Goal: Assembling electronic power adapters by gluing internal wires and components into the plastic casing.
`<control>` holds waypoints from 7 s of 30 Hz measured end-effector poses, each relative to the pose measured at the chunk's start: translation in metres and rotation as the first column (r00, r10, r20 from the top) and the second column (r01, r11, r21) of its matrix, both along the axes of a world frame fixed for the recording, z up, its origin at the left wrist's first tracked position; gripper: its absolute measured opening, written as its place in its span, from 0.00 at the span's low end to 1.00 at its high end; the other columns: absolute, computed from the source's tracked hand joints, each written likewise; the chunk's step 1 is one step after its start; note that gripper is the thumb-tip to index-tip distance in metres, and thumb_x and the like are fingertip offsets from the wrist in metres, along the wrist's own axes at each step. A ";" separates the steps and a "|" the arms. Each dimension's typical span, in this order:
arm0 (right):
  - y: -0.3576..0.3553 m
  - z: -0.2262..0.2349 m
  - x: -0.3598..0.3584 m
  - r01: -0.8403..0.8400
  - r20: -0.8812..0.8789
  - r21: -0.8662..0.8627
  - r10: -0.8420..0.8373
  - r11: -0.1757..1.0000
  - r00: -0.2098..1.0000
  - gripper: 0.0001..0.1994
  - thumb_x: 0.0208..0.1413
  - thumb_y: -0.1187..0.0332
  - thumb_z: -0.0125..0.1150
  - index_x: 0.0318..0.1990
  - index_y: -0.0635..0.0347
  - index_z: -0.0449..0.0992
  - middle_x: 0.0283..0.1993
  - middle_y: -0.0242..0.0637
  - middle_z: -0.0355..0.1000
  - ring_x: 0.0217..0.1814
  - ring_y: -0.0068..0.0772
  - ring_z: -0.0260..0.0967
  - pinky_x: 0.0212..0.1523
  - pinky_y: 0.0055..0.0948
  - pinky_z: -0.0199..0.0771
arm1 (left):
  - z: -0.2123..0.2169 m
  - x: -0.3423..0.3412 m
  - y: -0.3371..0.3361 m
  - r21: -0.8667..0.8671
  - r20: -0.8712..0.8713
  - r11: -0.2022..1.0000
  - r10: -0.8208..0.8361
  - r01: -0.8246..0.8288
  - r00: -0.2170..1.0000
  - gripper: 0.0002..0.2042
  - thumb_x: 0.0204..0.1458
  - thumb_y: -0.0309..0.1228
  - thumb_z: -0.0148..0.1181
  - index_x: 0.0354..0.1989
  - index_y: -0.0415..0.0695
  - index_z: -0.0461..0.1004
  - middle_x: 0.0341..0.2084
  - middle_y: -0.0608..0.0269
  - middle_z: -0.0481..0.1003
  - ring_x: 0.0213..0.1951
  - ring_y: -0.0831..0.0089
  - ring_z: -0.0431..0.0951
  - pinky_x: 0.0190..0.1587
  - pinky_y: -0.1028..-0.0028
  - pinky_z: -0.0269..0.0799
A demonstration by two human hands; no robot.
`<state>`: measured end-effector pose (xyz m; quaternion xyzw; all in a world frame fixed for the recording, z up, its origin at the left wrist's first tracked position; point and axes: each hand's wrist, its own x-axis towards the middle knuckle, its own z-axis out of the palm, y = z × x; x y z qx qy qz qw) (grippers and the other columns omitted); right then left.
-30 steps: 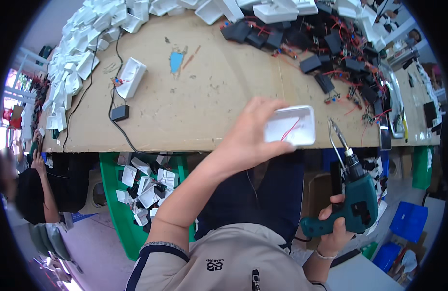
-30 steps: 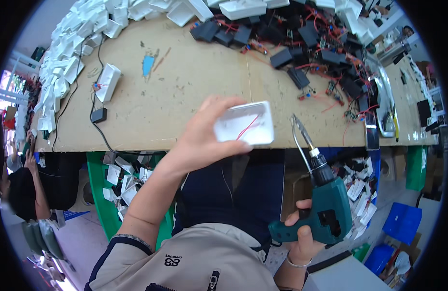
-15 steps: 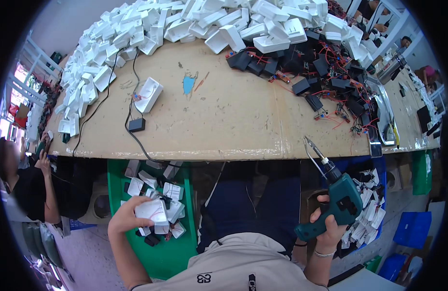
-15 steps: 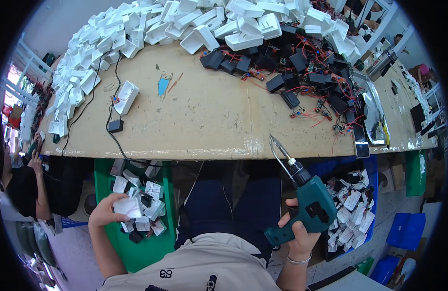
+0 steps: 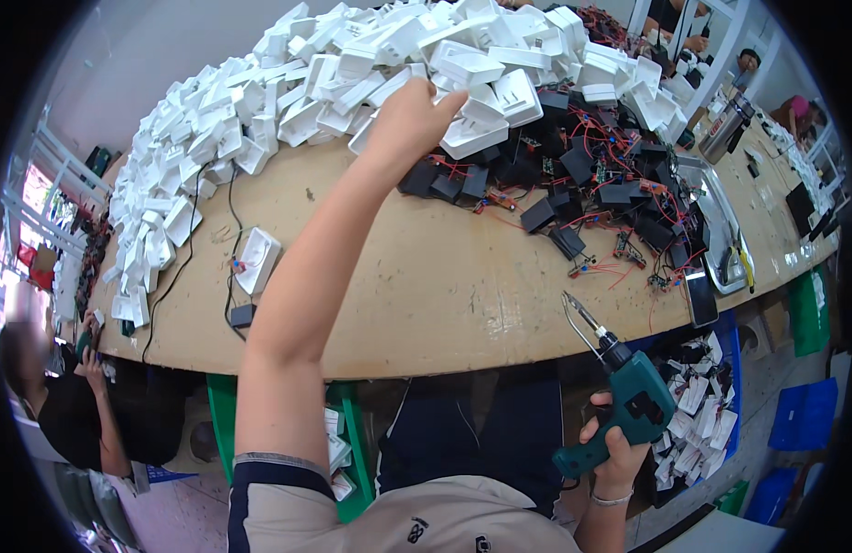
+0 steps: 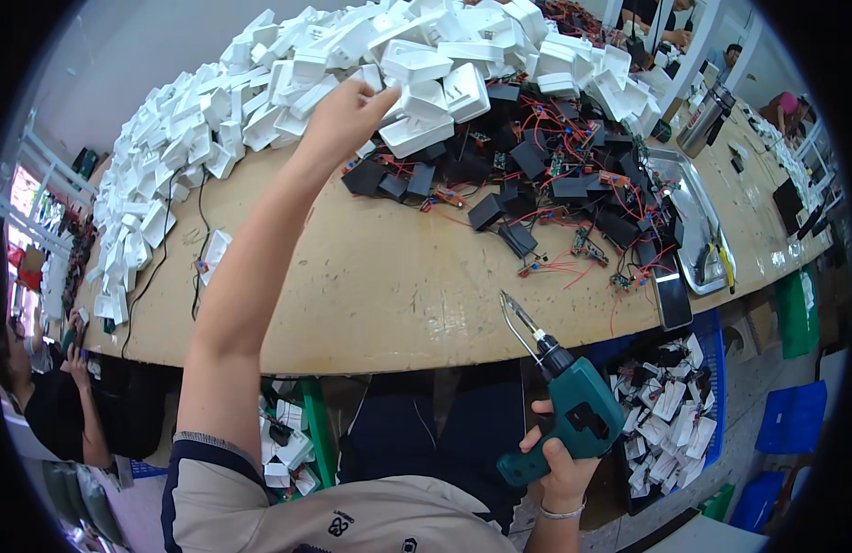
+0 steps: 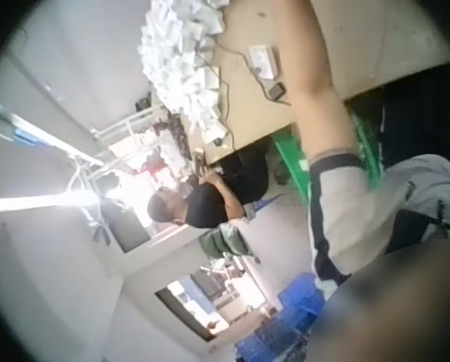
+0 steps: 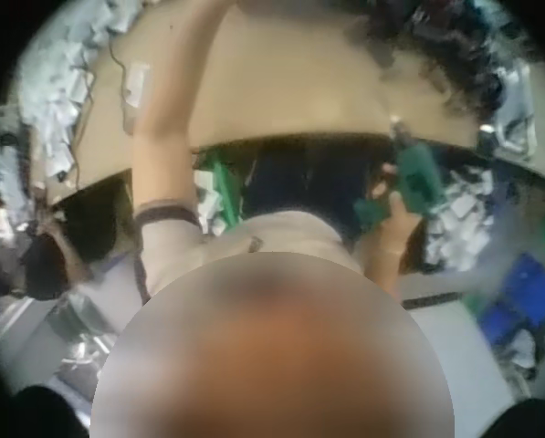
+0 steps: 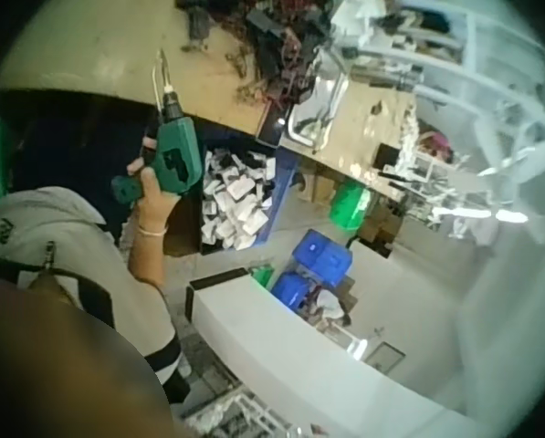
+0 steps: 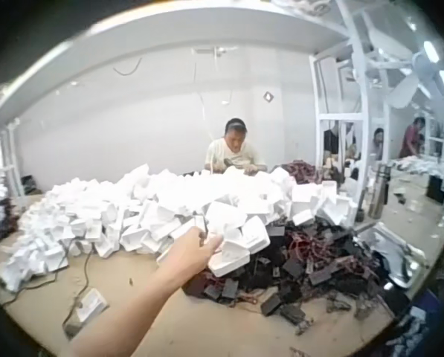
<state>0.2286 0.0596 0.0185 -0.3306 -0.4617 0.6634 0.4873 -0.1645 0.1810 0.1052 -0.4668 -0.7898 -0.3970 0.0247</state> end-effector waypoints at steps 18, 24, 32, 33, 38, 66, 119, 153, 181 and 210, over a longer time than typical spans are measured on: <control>0.020 -0.014 0.016 -0.030 0.004 0.041 0.030 0.999 1.000 0.31 0.47 0.64 0.60 0.54 0.70 0.52 0.44 0.53 0.63 0.24 0.27 0.66 0.20 0.22 0.69 | -0.048 0.051 -0.098 0.001 0.487 0.967 -0.222 0.254 0.845 0.23 0.47 0.27 0.46 0.53 0.35 0.55 0.29 0.54 0.71 0.28 0.69 0.74 0.31 0.71 0.68; 0.013 -0.012 0.015 -0.047 0.012 0.040 0.047 0.998 0.999 0.32 0.47 0.64 0.60 0.55 0.69 0.51 0.45 0.54 0.63 0.24 0.27 0.66 0.22 0.21 0.70 | -0.067 0.092 -0.134 -0.310 0.407 0.919 -0.102 0.243 0.907 0.29 0.43 0.24 0.48 0.56 0.35 0.48 0.38 0.41 0.66 0.41 0.48 0.68 0.47 0.61 0.61; 0.008 -0.008 0.021 -0.035 0.014 0.071 0.034 0.997 0.999 0.31 0.47 0.64 0.60 0.54 0.70 0.53 0.44 0.54 0.64 0.25 0.27 0.68 0.22 0.20 0.71 | -0.050 0.059 -0.124 -0.326 -0.437 0.825 -0.565 0.462 0.700 0.23 0.34 0.23 0.57 0.45 0.48 0.68 0.55 0.60 0.56 0.57 0.54 0.54 0.56 0.64 0.52; 0.008 -0.008 0.022 -0.029 0.014 0.069 0.028 0.997 1.000 0.31 0.47 0.64 0.60 0.54 0.70 0.53 0.44 0.54 0.64 0.25 0.27 0.68 0.22 0.20 0.71 | -0.051 0.053 -0.121 -0.331 -0.388 0.795 -0.605 0.508 0.695 0.23 0.34 0.23 0.57 0.45 0.50 0.68 0.55 0.60 0.56 0.57 0.56 0.55 0.56 0.63 0.52; 0.008 -0.007 0.027 -0.008 0.052 0.071 0.004 0.997 0.999 0.30 0.47 0.63 0.60 0.53 0.71 0.54 0.44 0.53 0.65 0.24 0.26 0.67 0.21 0.20 0.70 | -0.053 0.058 -0.117 -0.351 -0.322 0.711 -0.703 0.609 0.634 0.19 0.34 0.22 0.55 0.40 0.43 0.68 0.53 0.59 0.59 0.54 0.60 0.60 0.51 0.65 0.59; 0.010 -0.009 0.036 0.045 0.037 0.088 -0.049 0.995 0.998 0.32 0.47 0.62 0.59 0.55 0.70 0.52 0.45 0.56 0.63 0.24 0.25 0.66 0.21 0.20 0.70 | -0.091 0.098 0.017 -0.128 -0.238 0.815 -0.578 0.565 0.780 0.16 0.42 0.33 0.58 0.41 0.42 0.71 0.36 0.53 0.70 0.39 0.59 0.71 0.43 0.66 0.66; 0.002 -0.011 -0.071 -0.372 -0.431 -0.103 0.295 0.923 0.853 0.36 0.50 0.54 0.54 0.61 0.59 0.46 0.58 0.62 0.48 0.39 0.29 0.65 0.30 0.20 0.73 | -0.078 0.102 -0.164 0.279 0.719 0.756 -0.573 0.592 0.393 0.05 0.50 0.19 0.49 0.35 0.36 0.66 0.29 0.62 0.68 0.30 0.78 0.72 0.30 0.82 0.67; 0.023 -0.036 -0.066 -0.250 -0.431 -0.067 0.198 0.966 0.880 0.34 0.53 0.53 0.49 0.61 0.58 0.44 0.61 0.59 0.44 0.60 0.46 0.53 0.51 0.32 0.68 | -0.085 0.134 -0.143 0.137 0.040 0.731 -0.678 0.668 0.734 0.07 0.39 0.17 0.57 0.30 0.38 0.72 0.22 0.61 0.70 0.23 0.72 0.70 0.24 0.79 0.64; -0.032 0.011 0.012 0.008 0.349 0.068 -0.031 0.998 0.937 0.36 0.40 0.54 0.66 0.51 0.72 0.58 0.42 0.54 0.66 0.25 0.26 0.69 0.22 0.16 0.69 | -0.090 0.167 -0.117 -0.004 -0.414 0.928 -0.340 0.372 0.844 0.03 0.34 0.24 0.60 0.20 0.42 0.75 0.33 0.59 0.71 0.37 0.66 0.70 0.43 0.72 0.57; -0.035 0.012 -0.021 0.046 0.458 0.018 -0.049 0.999 0.888 0.35 0.41 0.54 0.65 0.50 0.72 0.60 0.40 0.50 0.67 0.26 0.26 0.68 0.23 0.19 0.69 | -0.129 0.150 -0.071 0.637 -0.539 0.501 -0.253 0.585 0.803 0.03 0.34 0.21 0.55 0.18 0.37 0.67 0.31 0.55 0.66 0.35 0.58 0.66 0.36 0.64 0.58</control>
